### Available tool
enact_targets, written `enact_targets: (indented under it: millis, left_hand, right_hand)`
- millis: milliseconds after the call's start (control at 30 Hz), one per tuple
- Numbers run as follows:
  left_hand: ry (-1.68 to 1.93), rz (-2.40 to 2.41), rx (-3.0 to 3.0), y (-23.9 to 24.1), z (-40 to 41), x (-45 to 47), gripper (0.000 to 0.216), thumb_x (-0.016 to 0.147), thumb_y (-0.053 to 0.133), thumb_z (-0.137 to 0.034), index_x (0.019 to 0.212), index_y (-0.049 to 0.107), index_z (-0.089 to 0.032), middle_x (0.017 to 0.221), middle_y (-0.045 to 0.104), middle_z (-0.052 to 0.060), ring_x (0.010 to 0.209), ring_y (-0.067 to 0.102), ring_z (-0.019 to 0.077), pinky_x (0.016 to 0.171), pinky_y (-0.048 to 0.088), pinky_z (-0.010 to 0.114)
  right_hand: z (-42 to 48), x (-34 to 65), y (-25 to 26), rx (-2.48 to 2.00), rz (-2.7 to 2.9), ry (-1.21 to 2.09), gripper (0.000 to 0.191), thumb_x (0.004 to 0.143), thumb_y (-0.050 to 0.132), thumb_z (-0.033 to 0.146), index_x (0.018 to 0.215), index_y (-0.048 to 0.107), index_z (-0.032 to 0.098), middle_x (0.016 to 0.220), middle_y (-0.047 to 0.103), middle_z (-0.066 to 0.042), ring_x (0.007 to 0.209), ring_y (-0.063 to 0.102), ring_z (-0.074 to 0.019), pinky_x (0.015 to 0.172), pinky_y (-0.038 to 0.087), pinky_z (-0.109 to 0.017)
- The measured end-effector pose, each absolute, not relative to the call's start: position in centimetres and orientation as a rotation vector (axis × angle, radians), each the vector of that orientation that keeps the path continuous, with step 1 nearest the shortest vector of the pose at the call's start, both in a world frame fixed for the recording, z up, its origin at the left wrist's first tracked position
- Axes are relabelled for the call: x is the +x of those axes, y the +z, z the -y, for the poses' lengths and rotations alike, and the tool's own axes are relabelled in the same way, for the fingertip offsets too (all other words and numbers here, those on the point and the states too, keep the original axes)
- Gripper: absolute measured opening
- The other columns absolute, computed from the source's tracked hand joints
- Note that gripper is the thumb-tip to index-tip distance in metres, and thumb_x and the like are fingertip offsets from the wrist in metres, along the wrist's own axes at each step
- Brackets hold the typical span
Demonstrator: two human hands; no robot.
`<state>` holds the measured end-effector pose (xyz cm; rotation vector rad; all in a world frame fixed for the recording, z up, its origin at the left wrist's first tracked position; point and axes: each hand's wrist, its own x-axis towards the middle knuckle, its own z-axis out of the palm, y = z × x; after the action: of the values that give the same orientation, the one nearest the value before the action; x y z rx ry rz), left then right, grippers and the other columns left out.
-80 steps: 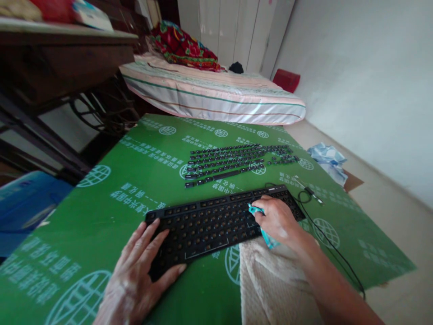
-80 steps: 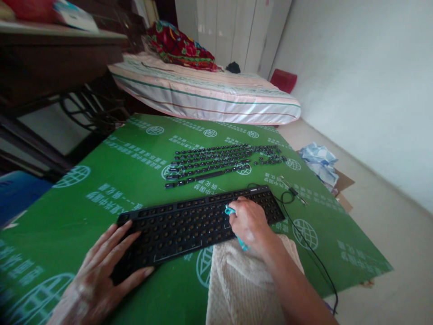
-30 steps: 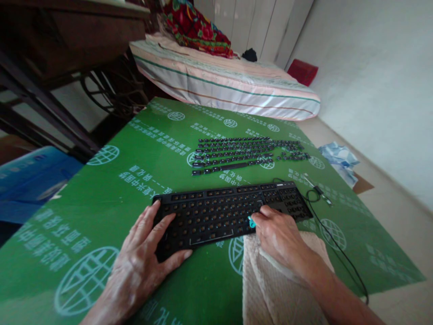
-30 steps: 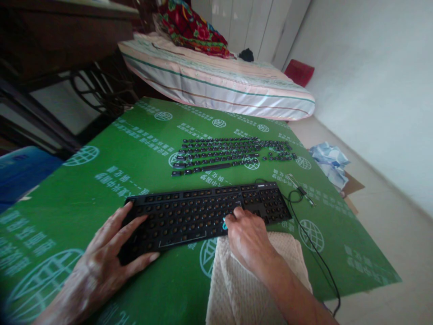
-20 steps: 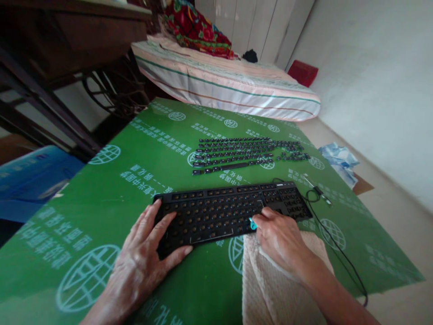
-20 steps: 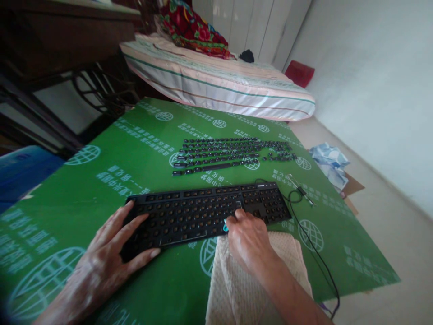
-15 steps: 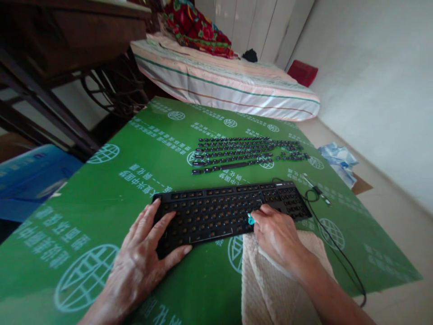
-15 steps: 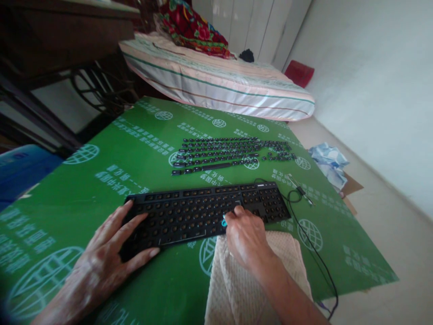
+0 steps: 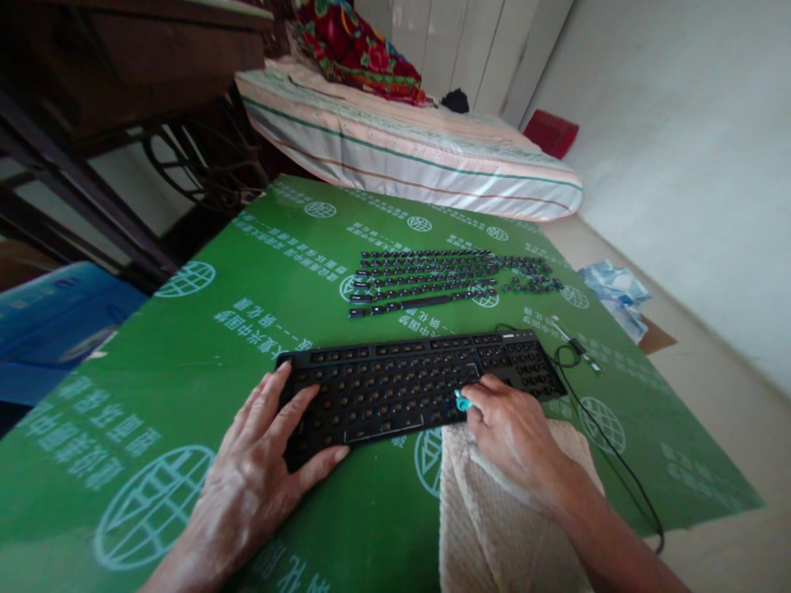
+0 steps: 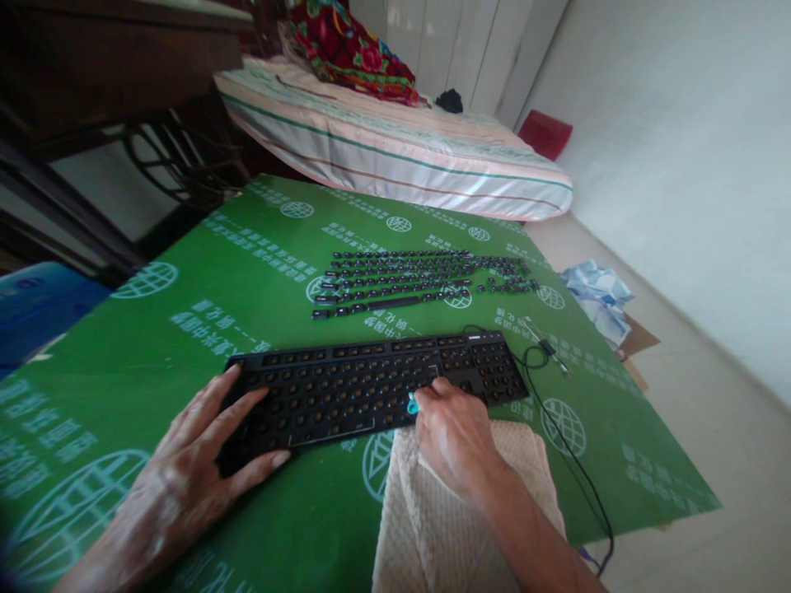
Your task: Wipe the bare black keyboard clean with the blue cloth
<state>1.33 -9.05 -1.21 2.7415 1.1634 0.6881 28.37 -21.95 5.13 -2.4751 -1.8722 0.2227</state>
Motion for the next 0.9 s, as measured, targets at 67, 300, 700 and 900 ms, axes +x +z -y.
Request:
enact_targets:
  millis: [67, 300, 700, 900]
  left_hand:
    - [0.682, -1.169, 2.74, -1.2, 9.1, 1.3, 0.069, 0.078, 0.047, -0.064, 0.13, 0.048, -0.018, 0.153, 0.024, 0.016, 0.137, 0.029, 0.0387, 0.107, 0.035, 0.058]
    - [0.667, -1.169, 2.738, -1.2, 9.0, 1.4, 0.071, 0.077, 0.048, -0.065, 0.129, 0.049, -0.017, 0.153, 0.025, 0.016, 0.137, 0.029, 0.0397, 0.107, 0.034, 0.058]
    - [0.662, -1.166, 2.729, -1.0, 9.0, 1.5, 0.07, 0.077, 0.047, -0.066, 0.13, 0.048, -0.02, 0.153, 0.025, 0.014, 0.138, 0.029, 0.0381, 0.108, 0.033, 0.058]
    - [0.681, -1.143, 2.758, -1.1, 9.0, 1.5, 0.072, 0.078, 0.045, -0.067, 0.131, 0.047, -0.017, 0.153, 0.024, 0.017, 0.137, 0.029, 0.0388, 0.109, 0.033, 0.057]
  right_hand:
    - [22.3, 29.3, 5.2, -2.456, 1.793, 0.198, 0.028, 0.085, 0.044, 0.015, 0.094, 0.07, 0.02, 0.094, 0.067, -0.006, 0.081, 0.062, -0.0164, 0.074, 0.043, -0.025]
    - [22.9, 30.4, 5.4, -2.397, 1.684, 0.205, 0.026, 0.083, 0.046, 0.014, 0.091, 0.071, 0.021, 0.09, 0.068, -0.005, 0.085, 0.062, -0.0161, 0.078, 0.043, -0.024]
    - [20.7, 27.4, 5.8, -2.575, 1.847, 0.256, 0.023, 0.084, 0.045, 0.015, 0.087, 0.067, 0.019, 0.091, 0.067, -0.006, 0.079, 0.063, -0.0172, 0.068, 0.04, -0.026]
    - [20.8, 27.5, 5.5, -2.547, 1.806, 0.218, 0.022, 0.084, 0.045, 0.015, 0.086, 0.067, 0.02, 0.09, 0.066, -0.005, 0.08, 0.062, -0.0162, 0.07, 0.041, -0.025]
